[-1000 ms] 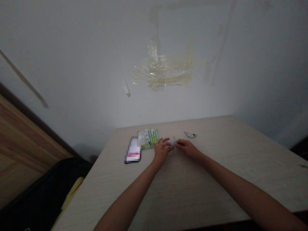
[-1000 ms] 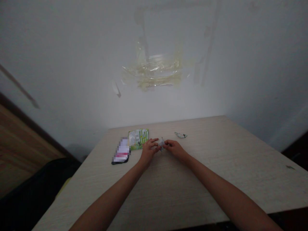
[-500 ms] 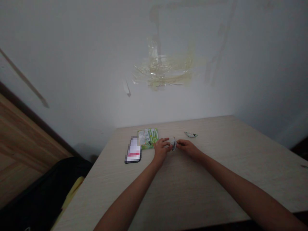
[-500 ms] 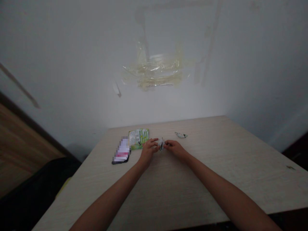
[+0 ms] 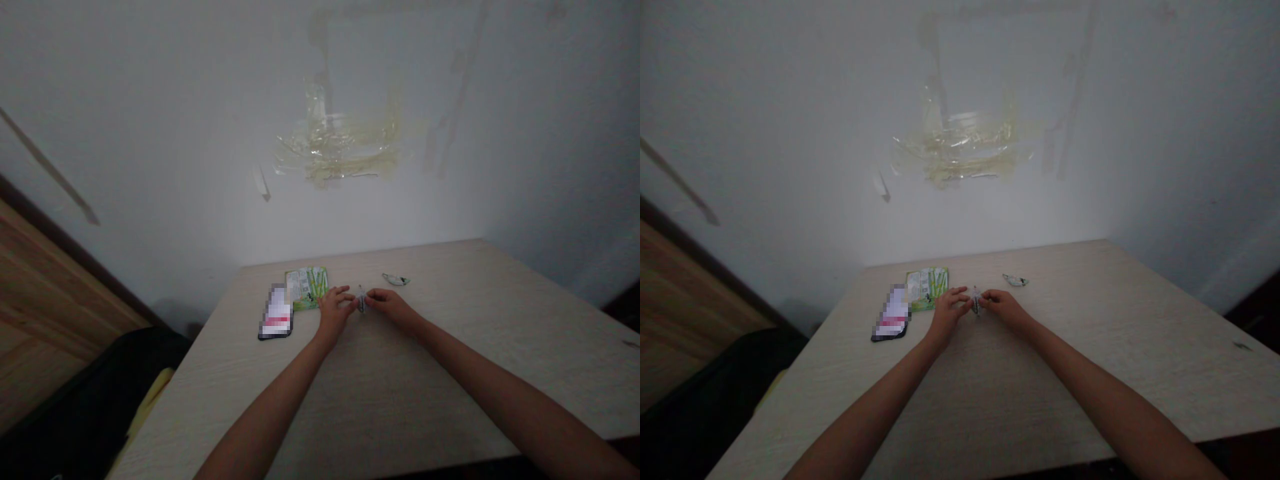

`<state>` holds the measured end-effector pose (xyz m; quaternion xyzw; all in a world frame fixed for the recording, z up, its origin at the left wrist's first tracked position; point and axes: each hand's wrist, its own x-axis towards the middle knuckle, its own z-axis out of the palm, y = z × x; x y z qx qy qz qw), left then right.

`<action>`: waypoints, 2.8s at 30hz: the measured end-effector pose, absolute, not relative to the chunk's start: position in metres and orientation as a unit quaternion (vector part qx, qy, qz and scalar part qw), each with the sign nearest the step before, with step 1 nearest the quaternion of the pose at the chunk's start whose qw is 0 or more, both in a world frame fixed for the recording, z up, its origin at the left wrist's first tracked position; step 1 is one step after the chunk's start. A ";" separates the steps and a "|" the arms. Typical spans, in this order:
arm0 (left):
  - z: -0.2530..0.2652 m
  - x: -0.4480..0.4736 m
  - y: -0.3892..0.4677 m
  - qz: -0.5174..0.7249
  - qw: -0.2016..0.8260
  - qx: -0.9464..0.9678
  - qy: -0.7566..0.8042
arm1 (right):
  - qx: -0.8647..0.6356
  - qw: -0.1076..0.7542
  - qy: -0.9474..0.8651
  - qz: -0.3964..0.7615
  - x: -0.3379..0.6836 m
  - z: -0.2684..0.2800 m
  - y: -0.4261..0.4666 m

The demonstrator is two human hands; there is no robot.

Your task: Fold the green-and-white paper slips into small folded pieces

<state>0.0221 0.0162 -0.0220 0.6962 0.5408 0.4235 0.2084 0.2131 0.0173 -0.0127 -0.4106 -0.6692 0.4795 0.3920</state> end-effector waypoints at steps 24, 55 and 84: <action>-0.019 0.023 0.013 0.405 0.239 0.692 0.548 | -0.393 0.385 -0.638 0.539 0.214 -0.022 0.021; -0.018 0.019 0.015 0.450 0.201 0.676 0.548 | -0.445 0.410 -0.702 0.376 0.222 -0.021 0.028; -0.020 0.023 0.013 0.533 0.246 0.632 0.506 | -0.646 0.299 -0.702 -0.023 0.268 -0.033 0.043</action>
